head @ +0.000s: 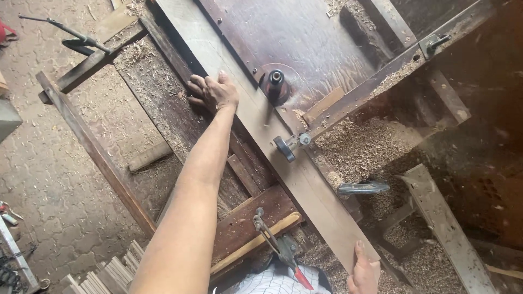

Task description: Cutting and shaping wooden planks using a woodworking machine.

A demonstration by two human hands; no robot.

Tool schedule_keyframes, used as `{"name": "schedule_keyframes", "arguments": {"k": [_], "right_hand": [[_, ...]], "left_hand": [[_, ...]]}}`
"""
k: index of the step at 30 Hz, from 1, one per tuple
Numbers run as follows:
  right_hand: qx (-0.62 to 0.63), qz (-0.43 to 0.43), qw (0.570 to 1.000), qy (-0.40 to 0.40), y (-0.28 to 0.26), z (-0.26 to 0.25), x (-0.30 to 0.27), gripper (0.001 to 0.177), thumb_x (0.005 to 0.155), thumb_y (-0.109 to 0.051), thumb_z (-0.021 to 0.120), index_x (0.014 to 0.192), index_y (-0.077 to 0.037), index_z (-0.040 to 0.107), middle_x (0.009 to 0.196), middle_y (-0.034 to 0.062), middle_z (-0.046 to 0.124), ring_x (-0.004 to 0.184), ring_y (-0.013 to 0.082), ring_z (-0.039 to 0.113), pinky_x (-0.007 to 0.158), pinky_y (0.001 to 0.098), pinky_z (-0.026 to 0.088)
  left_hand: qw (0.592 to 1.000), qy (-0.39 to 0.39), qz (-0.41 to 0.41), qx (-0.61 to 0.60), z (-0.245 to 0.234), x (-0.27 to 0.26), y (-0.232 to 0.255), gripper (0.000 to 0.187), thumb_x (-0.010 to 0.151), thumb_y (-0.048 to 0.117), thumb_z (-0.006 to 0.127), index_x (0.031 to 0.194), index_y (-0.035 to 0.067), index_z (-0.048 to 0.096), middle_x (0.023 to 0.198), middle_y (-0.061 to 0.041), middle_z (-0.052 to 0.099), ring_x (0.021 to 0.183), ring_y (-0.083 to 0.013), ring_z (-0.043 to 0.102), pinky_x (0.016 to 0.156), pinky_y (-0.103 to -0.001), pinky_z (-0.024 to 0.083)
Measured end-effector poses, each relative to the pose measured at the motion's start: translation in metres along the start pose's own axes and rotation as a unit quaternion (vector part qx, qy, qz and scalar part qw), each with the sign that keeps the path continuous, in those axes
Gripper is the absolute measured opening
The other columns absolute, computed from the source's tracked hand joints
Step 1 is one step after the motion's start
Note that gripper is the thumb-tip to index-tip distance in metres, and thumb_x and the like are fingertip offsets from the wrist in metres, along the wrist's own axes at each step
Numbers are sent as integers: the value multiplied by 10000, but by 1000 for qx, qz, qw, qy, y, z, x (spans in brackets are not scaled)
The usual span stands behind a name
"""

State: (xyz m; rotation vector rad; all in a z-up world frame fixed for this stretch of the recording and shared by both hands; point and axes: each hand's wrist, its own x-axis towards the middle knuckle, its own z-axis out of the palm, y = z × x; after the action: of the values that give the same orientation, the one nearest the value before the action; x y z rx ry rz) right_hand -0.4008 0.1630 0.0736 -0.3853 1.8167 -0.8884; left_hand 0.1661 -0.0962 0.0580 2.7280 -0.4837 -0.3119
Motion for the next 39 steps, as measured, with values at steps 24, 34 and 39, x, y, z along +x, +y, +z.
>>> {"name": "schedule_keyframes", "arguments": {"k": [24,34,39], "right_hand": [[-81,81,993,35,-32,96,-22,353,950,-317,782,1023,14,685,831,72,653,627,176,489,512,360,359],[-16,39,998,39,-31,130,-18,569,884,-215,753,1324,-8,457,1221,119,663,1117,213,646,1012,360,530],[5,25,996,-84,-21,105,-2,476,955,-244,722,1280,41,520,1250,174,667,1112,233,636,976,367,515]], "left_hand": [[1000,22,-5,-3,16,100,-4,566,1034,480,334,1170,46,671,1662,-215,147,1553,-362,-3,1207,-657,-79],[999,-30,-23,7,-26,106,25,570,1059,479,315,1272,53,629,1696,-195,104,1583,-359,-24,1247,-640,-52],[991,-18,-41,-124,-5,93,28,851,1017,511,448,1533,-104,166,1718,-256,-119,1598,-359,-23,1270,-498,77]]}}
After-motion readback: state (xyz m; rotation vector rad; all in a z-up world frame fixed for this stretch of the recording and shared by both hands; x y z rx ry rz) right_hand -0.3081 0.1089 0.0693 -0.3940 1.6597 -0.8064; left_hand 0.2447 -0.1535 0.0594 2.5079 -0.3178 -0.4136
